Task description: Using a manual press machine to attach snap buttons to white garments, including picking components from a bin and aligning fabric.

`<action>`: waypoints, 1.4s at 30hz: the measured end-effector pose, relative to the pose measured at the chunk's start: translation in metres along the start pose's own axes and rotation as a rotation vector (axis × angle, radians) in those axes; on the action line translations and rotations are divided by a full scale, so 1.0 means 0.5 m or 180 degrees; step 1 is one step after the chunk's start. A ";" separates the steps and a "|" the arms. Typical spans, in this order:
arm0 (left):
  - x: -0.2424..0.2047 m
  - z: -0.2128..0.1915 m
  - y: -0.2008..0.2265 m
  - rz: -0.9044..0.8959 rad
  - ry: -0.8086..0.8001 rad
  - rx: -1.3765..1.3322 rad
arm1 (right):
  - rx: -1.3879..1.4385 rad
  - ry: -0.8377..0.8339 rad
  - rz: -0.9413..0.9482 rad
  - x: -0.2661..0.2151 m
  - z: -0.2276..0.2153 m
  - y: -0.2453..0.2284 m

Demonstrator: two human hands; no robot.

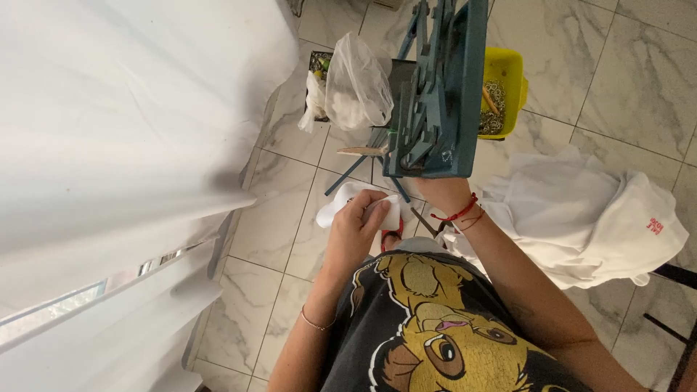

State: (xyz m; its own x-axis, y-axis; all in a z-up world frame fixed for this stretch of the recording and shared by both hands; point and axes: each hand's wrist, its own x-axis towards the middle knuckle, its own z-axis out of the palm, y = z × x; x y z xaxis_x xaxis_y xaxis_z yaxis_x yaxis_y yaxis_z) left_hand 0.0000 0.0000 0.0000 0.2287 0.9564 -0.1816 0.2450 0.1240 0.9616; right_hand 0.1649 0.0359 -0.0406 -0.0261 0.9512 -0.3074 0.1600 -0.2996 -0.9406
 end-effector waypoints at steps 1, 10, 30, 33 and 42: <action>0.001 -0.001 0.001 -0.0009 -0.0006 0.0003 | 0.0006 0.0001 0.0009 -0.010 -0.003 0.003; -0.006 0.007 0.010 0.0462 -0.0006 0.0203 | 0.0763 -0.0489 0.0400 -0.080 -0.016 0.001; -0.012 0.003 0.017 0.0715 0.0027 0.0441 | 0.0672 -0.0781 0.0032 -0.091 -0.031 -0.029; -0.011 -0.002 0.014 0.0693 0.0012 0.0430 | 0.0506 -0.0709 -0.0393 -0.093 -0.022 -0.035; 0.010 -0.002 0.000 0.0521 -0.0402 0.0337 | 0.0120 -0.0476 -0.0666 -0.102 -0.013 -0.058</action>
State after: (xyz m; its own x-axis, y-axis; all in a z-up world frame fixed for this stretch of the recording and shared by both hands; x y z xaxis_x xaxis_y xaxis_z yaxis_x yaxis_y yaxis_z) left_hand 0.0001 0.0053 -0.0009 0.3882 0.9199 -0.0556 0.2909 -0.0651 0.9545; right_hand 0.1683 -0.0036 0.0032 -0.2007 0.9722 -0.1209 0.0990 -0.1027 -0.9898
